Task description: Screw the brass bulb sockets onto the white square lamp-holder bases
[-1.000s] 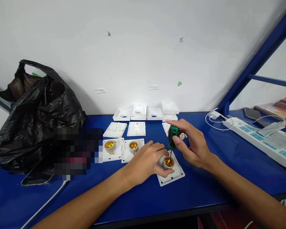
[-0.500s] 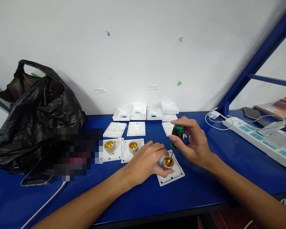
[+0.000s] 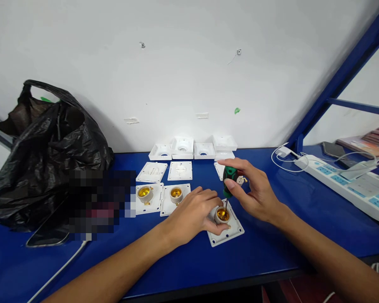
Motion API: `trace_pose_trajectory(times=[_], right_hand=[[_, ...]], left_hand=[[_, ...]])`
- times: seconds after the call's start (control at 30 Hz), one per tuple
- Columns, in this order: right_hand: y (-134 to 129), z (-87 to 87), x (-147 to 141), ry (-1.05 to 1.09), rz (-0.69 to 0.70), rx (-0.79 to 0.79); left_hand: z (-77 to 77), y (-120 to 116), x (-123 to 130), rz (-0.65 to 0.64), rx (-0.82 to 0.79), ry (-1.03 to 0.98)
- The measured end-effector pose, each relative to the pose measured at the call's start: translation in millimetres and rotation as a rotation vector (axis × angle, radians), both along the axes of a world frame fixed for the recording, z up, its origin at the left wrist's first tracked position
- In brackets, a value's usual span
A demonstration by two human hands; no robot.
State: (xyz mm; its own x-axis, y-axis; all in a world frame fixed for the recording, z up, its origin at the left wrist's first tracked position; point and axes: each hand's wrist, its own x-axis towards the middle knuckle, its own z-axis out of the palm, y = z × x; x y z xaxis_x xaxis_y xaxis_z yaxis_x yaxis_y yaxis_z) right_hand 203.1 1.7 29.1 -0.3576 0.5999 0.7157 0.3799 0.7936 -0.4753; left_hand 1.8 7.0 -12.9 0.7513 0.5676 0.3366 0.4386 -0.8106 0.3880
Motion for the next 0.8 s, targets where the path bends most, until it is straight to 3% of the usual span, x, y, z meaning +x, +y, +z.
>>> trace_pose_trajectory(times=[0.1, 0.3, 0.5, 0.8], right_hand=[[-0.8, 0.3, -0.5, -0.009, 0.046, -0.029], [2.2, -6.1, -2.3, 0.07, -0.084, 0.04], [2.3, -5.2, -1.5, 0.066, -0.027, 0.038], [6.7, -7.7, -5.5, 0.166, -0.074, 0.134]], left_hand=[[-1.4, 0.4, -0.6, -0.001, 0.01, -0.006], [-1.8, 0.4, -1.0, 0.0, 0.022, 0.0], [-3.1, 1.3, -0.9, -0.008, 0.008, -0.014], [-2.1, 0.8, 0.0, 0.003, 0.002, -0.01]])
